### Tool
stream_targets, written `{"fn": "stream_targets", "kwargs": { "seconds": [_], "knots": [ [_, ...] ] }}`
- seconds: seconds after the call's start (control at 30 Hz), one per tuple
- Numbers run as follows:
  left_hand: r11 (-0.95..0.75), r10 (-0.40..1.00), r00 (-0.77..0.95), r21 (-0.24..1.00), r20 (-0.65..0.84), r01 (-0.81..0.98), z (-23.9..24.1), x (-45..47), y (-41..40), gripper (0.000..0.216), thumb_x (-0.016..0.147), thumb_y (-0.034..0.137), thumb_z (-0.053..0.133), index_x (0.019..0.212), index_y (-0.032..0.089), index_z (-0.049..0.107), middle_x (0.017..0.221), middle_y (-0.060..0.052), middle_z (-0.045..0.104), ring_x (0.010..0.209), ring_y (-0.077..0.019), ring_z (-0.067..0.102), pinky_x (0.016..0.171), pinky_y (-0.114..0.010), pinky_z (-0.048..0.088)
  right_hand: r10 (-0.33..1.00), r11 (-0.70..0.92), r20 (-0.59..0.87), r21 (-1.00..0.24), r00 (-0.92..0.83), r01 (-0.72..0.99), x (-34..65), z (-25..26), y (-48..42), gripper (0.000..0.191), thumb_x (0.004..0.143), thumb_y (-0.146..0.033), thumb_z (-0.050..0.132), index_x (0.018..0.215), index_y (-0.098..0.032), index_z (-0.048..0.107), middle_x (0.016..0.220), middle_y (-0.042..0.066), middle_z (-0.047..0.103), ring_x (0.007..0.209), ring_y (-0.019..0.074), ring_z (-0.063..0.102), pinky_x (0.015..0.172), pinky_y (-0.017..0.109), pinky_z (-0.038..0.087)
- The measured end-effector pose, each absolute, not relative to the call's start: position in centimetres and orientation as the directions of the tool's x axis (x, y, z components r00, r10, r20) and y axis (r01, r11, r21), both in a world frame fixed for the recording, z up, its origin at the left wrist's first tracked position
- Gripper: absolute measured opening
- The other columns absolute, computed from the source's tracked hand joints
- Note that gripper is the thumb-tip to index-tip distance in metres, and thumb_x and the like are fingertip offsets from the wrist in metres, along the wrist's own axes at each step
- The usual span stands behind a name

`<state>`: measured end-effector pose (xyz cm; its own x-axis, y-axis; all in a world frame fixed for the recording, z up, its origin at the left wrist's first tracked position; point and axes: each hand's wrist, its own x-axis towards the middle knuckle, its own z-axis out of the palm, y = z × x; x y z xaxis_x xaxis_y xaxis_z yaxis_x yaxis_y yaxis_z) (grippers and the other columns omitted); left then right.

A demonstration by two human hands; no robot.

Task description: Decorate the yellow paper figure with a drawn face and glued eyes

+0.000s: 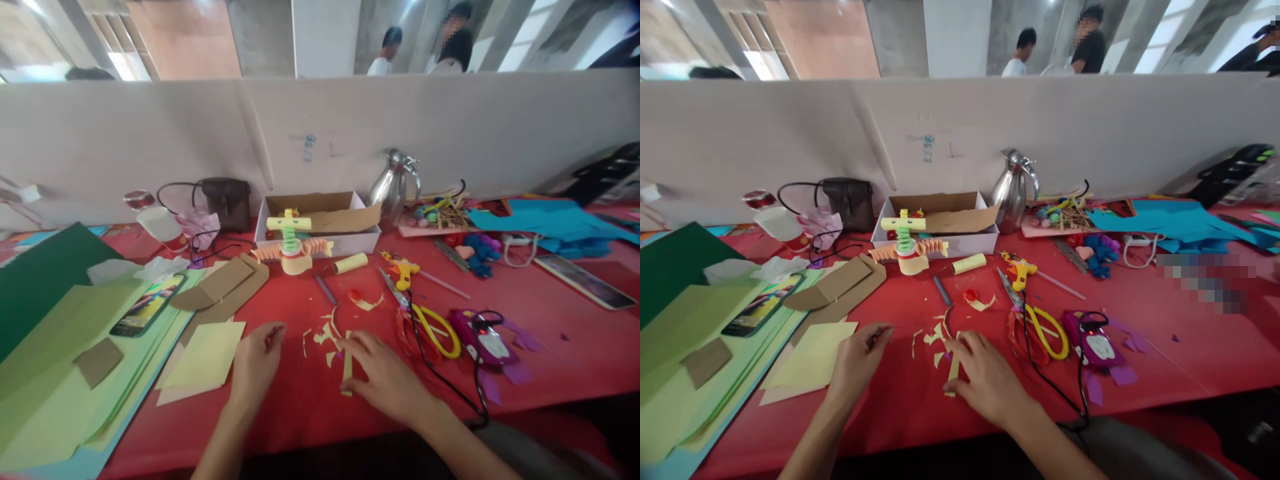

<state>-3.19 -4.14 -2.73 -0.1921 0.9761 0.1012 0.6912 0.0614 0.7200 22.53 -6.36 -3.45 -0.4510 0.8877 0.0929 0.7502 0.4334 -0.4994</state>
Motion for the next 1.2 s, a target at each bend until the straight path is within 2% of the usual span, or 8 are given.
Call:
{"fn": "stream_targets", "kwargs": {
  "seconds": [0.13,0.23,0.4,0.57,0.67,0.8,1.03,1.2],
  "knots": [
    [-0.036,0.994,-0.05,0.708,0.1,0.705,-2.6,0.4,-5.0,0.035,0.082,0.028,0.059,0.114,0.02,0.07,0.107,-0.009,0.073,0.095,-0.0235,0.068,0.086,-0.035,0.051,0.932,0.363,0.151,-0.444,-0.331,0.819,23.0,-3.8,-6.2,0.046,0.09,-0.033,0.065,0.132,-0.02,0.054,0.126,0.014,0.057,0.117,0.0309,0.056,0.098,0.047,0.05],
    [-0.06,0.996,0.088,0.812,0.011,0.58,-2.2,2.5,-5.2,0.041,0.084,0.029,0.06,0.124,0.024,0.064,0.106,-0.005,0.074,0.08,-0.0178,0.067,0.074,-0.03,0.053,0.943,0.318,0.229,-0.401,-0.242,0.859,23.3,-3.3,-5.5,0.034,0.094,-0.027,0.056,0.126,-0.016,0.057,0.115,0.014,0.062,0.109,0.0307,0.058,0.093,0.047,0.05],
    [-0.014,0.988,-0.131,0.883,0.085,0.469,-2.8,2.0,-5.0,0.038,0.086,0.018,0.046,0.12,0.021,0.064,0.116,-0.01,0.068,0.101,-0.0194,0.065,0.091,-0.036,0.05,0.932,0.336,0.284,-0.438,-0.227,0.834,24.2,-2.1,-4.2,0.017,0.096,-0.02,0.05,0.092,-0.019,0.067,0.091,0.007,0.069,0.089,0.0247,0.061,0.084,0.039,0.05],
    [0.086,0.985,-0.164,0.981,-0.057,0.177,-3.6,0.7,-5.2,0.032,0.083,0.026,0.06,0.115,0.017,0.06,0.104,-0.011,0.07,0.094,-0.0203,0.07,0.084,-0.034,0.053,0.901,0.399,0.35,-0.44,-0.256,0.804,23.0,-1.1,-2.4,0.014,0.094,-0.018,0.052,0.093,-0.019,0.066,0.096,0.007,0.07,0.092,0.025,0.062,0.084,0.038,0.048],
    [0.043,0.983,-0.182,0.935,0.023,0.351,-3.4,-0.4,-4.6,0.026,0.079,0.028,0.066,0.103,0.018,0.066,0.11,-0.01,0.068,0.083,-0.0181,0.069,0.078,-0.031,0.053,0.877,0.463,0.366,-0.467,-0.312,0.753,21.8,-0.7,-2.2,0.015,0.096,-0.022,0.05,0.095,-0.02,0.066,0.097,0.007,0.07,0.093,0.0242,0.063,0.084,0.037,0.048],
    [0.028,0.968,-0.208,0.761,0.141,0.648,-2.7,-3.0,-2.7,0.021,0.083,0.024,0.061,0.101,0.018,0.071,0.097,-0.009,0.072,0.083,-0.02,0.067,0.08,-0.033,0.051,0.888,0.451,0.32,-0.476,-0.329,0.755,21.7,-1.3,-3.1,0.018,0.096,-0.025,0.048,0.094,-0.021,0.066,0.095,0.006,0.071,0.092,0.024,0.064,0.083,0.037,0.049],
    [0.133,0.968,-0.243,0.707,0.057,0.695,-2.4,-5.1,0.3,0.018,0.083,0.023,0.058,0.092,0.021,0.074,0.094,-0.007,0.076,0.085,-0.0218,0.068,0.081,-0.032,0.051,0.913,0.348,0.347,-0.393,-0.214,0.851,27.3,-3.8,-5.3,0.024,0.095,-0.032,0.046,0.102,-0.021,0.067,0.1,0.01,0.072,0.094,0.0278,0.067,0.084,0.044,0.052],
    [0.083,0.97,-0.207,0.631,0.125,0.771,-1.9,-4.3,1.3,0.036,0.078,0.007,0.046,0.1,0.019,0.072,0.103,-0.01,0.073,0.095,-0.0228,0.066,0.081,-0.031,0.047,0.898,0.32,0.409,-0.351,-0.163,0.88,29.6,-4.1,-6.0,0.021,0.093,-0.034,0.048,0.1,-0.026,0.066,0.099,0.01,0.073,0.092,0.0298,0.068,0.082,0.046,0.053]
  ]
}}
